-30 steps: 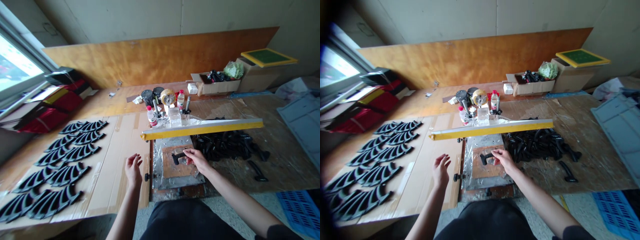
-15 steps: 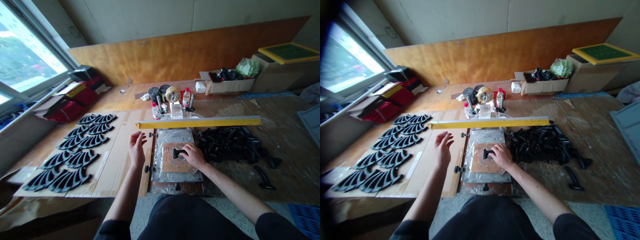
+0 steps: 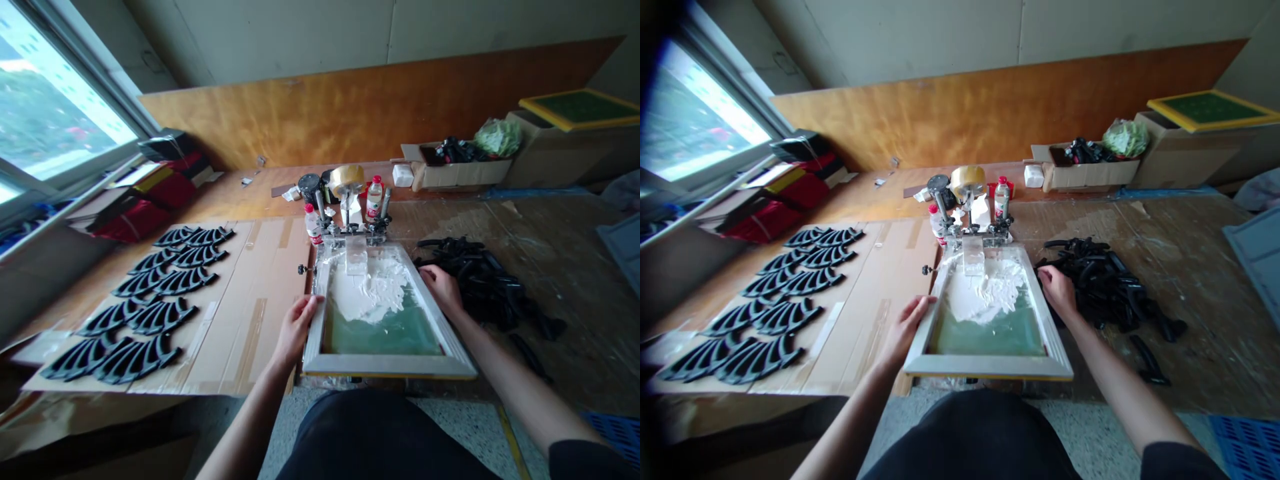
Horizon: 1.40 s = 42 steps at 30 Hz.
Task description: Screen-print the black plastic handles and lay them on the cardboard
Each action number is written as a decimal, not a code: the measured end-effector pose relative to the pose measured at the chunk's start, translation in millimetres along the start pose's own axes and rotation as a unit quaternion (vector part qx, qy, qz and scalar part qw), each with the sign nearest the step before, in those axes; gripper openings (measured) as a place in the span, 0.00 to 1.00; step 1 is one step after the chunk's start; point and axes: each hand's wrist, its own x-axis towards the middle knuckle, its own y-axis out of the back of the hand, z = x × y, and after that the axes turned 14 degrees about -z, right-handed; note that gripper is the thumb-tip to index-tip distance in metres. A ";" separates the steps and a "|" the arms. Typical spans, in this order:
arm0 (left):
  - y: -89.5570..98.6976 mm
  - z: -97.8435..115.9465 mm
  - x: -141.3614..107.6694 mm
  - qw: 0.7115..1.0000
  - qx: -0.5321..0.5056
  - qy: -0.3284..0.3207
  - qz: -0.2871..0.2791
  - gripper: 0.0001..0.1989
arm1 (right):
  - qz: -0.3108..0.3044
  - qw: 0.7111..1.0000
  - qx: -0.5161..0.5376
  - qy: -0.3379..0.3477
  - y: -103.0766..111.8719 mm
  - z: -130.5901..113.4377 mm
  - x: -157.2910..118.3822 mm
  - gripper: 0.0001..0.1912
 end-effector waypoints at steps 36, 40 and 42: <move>2.0 -93.9 11.3 0.988 0.112 0.103 -0.032 0.32 | -0.257 0.874 -0.217 0.351 -64.0 -98.1 -17.2 0.05; 3.9 -60.6 4.2 0.993 0.060 0.086 -0.051 0.34 | -0.162 0.939 -0.184 0.242 -48.9 -123.4 37.0 0.22; 3.6 -33.0 0.2 0.996 0.023 0.075 -0.048 0.32 | -0.134 0.959 -0.155 0.195 -25.4 -118.0 62.0 0.25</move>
